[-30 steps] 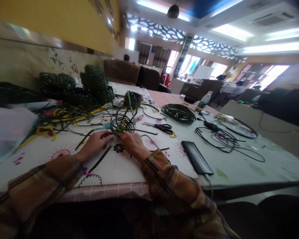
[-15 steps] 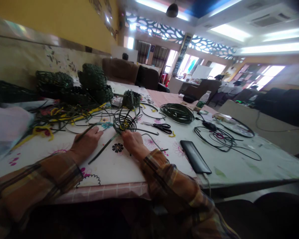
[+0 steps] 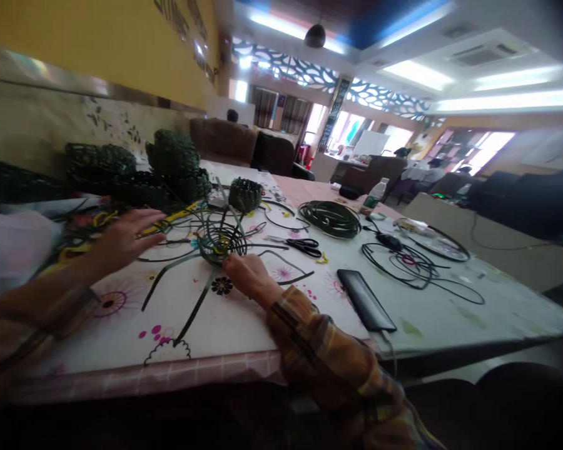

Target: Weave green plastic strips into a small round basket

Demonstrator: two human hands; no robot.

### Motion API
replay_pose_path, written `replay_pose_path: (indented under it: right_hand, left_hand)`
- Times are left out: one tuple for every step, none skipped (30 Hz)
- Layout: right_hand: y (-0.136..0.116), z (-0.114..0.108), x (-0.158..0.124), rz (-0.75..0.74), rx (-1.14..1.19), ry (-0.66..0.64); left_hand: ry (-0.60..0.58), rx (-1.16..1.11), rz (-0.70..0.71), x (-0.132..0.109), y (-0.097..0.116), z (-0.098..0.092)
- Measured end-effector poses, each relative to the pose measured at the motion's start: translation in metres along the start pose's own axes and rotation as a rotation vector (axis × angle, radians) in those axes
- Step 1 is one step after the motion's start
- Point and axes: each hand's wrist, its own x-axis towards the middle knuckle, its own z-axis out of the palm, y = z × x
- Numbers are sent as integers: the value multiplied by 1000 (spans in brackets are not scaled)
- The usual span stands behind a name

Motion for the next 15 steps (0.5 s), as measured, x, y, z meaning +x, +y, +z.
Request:
replay_pose_path:
  right_hand:
    - [-2,-1,-1,-33,-9,-2]
    - [-3,-2,-2,-65,-19,-2]
    - [-4,-3,-2,-98,-28,-4]
    - [-5,-3,-3,-126,-39,-8]
    - [-5,-4,-4,-148,-48,-15]
    - [-4,-5,-4,-165,-52,-25]
    - [-2,-5,-4,-176,-56,-33]
    - [1,-5,-4,-181,-56,-37]
    - [4,-5,-3,-176,-52,-33]
    - [6,-4,-3,-168,-42,-21]
    - [9,-2,-2,-160,-28,-5]
    - [11,0,-1,-152,-13,12]
    - [13,2,-1,-145,1,27]
    - [13,5,0,-141,15,40]
    - [14,7,0,-141,25,51]
  left_hand:
    - [-64,4,36,-1,8,13]
    - [-117,-29,74,-2,15,28]
    - [-155,-86,97,-3,21,43]
    - [-92,-167,88,-4,26,57]
    - [-17,-244,61,-5,30,70]
    - [31,-302,21,-6,32,80]
    - [39,-332,-19,-6,32,88]
    - [11,-365,-68,-6,30,92]
    - [-30,-386,-112,-6,27,95]
    - [-76,-397,-143,-5,23,95]
    - [-114,-394,-156,-4,18,93]
    - [-147,-376,-152,-2,14,91]
    - [-169,-350,-135,-1,10,89]
    - [-182,-326,-113,0,8,87]
    - [-191,-311,-97,1,6,86]
